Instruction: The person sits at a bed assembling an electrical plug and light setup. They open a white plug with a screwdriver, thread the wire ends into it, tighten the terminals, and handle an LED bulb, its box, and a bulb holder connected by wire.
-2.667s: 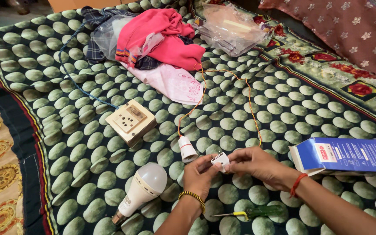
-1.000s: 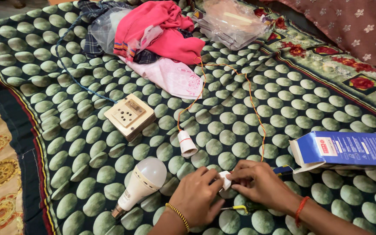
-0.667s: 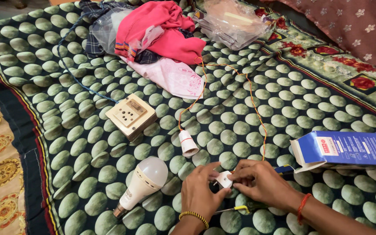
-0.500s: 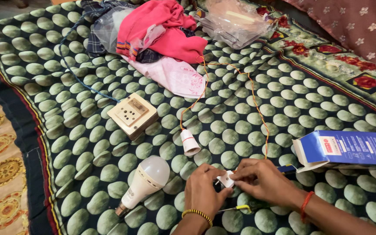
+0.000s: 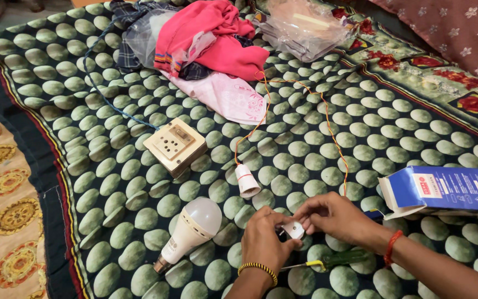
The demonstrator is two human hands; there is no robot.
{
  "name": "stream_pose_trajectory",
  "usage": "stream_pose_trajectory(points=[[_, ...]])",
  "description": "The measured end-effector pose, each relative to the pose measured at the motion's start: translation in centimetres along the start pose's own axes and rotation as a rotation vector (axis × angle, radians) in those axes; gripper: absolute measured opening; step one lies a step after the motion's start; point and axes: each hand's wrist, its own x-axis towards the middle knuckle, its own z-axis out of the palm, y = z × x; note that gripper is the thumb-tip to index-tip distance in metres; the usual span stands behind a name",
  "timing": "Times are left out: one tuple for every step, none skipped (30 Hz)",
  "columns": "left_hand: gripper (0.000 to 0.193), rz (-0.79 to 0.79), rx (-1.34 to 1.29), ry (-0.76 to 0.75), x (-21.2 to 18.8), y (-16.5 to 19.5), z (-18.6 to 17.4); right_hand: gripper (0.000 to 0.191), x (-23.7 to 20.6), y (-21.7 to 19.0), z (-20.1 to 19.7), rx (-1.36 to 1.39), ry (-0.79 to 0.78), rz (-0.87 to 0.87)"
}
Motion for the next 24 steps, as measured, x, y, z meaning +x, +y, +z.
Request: stream_pose_trajectory(points=[[0.043,0.029,0.018,0.018,0.0,0.0,0.0,0.029,-0.1,-0.1,0.1,0.026,0.012,0.038],[0.043,0.059,0.036,0.036,0.1,0.0,0.0,0.027,-0.2,-0.2,0.2,0.053,0.025,0.077],[0.044,0.087,0.054,0.053,0.1,0.0,0.0,0.025,-0.4,-0.4,0.2,0.080,0.037,0.116],[0.044,0.090,0.056,0.050,0.2,-0.1,0.0,0.024,-0.7,-0.6,0.1,0.107,0.040,0.130],[0.045,0.092,0.058,0.047,0.3,-0.1,0.0,0.023,-1.0,-0.9,0.1,0.135,0.042,0.144],[0.045,0.096,0.059,0.044,0.3,-0.1,0.0,0.023,-1.2,-1.2,0.1,0.162,0.046,0.158],[0.045,0.095,0.062,0.040,0.4,-0.2,0.1,0.023,-1.2,-1.5,0.2,0.166,0.050,0.146],[0.044,0.095,0.066,0.037,0.4,-0.1,0.1,0.024,-1.3,-1.8,0.3,0.170,0.054,0.133],[0.044,0.094,0.070,0.033,0.4,-0.2,0.2,0.024,-1.4,-2.1,0.4,0.174,0.058,0.121],[0.043,0.093,0.062,0.040,0.4,-0.2,0.2,0.024,-1.4,-2.5,0.6,0.148,0.072,0.098],[0.043,0.092,0.053,0.047,0.3,-0.1,0.2,0.023,-1.6,-2.8,0.7,0.121,0.086,0.075],[0.042,0.091,0.045,0.054,0.2,-0.1,0.2,0.022,-1.7,-3.2,0.8,0.095,0.101,0.052],[0.042,0.083,0.050,0.048,0.3,-0.1,0.2,0.021,-1.9,-3.5,1.0,0.020,0.135,0.050],[0.043,0.075,0.054,0.043,0.3,0.0,0.2,0.020,-2.1,-3.9,1.1,-0.055,0.170,0.046],[0.043,0.067,0.058,0.038,0.3,0.0,0.1,0.019,-2.4,-4.3,1.3,-0.131,0.204,0.043],[0.043,0.063,0.053,0.033,0.3,0.0,0.1,0.019,-2.6,-4.6,1.6,-0.174,0.222,0.027],[0.044,0.060,0.049,0.028,0.2,0.1,0.1,0.019,-2.8,-5.0,1.9,-0.218,0.241,0.010],[0.044,0.057,0.043,0.024,0.3,0.1,0.0,0.019,-2.9,-5.3,2.2,-0.263,0.259,-0.007],[0.045,0.061,0.034,0.022,0.3,0.2,-0.1,0.022,-3.0,-5.7,2.5,-0.275,0.268,-0.009],[0.046,0.064,0.026,0.020,0.3,0.2,-0.1,0.025,-3.0,-5.9,2.8,-0.286,0.277,-0.010],[0.046,0.067,0.017,0.019,0.2,0.2,-0.1,0.028,-3.1,-6.2,3.1,-0.298,0.285,-0.012],[0.046,0.061,0.015,0.010,0.3,0.2,-0.2,0.027,-3.1,-6.3,3.3,-0.308,0.282,-0.027],[0.046,0.055,0.013,0.002,0.3,0.2,-0.2,0.027,-3.2,-6.4,3.4,-0.318,0.279,-0.042],[0.046,0.049,0.011,-0.006,0.3,0.2,-0.2,0.026,-3.3,-6.5,3.5,-0.329,0.275,-0.058]])
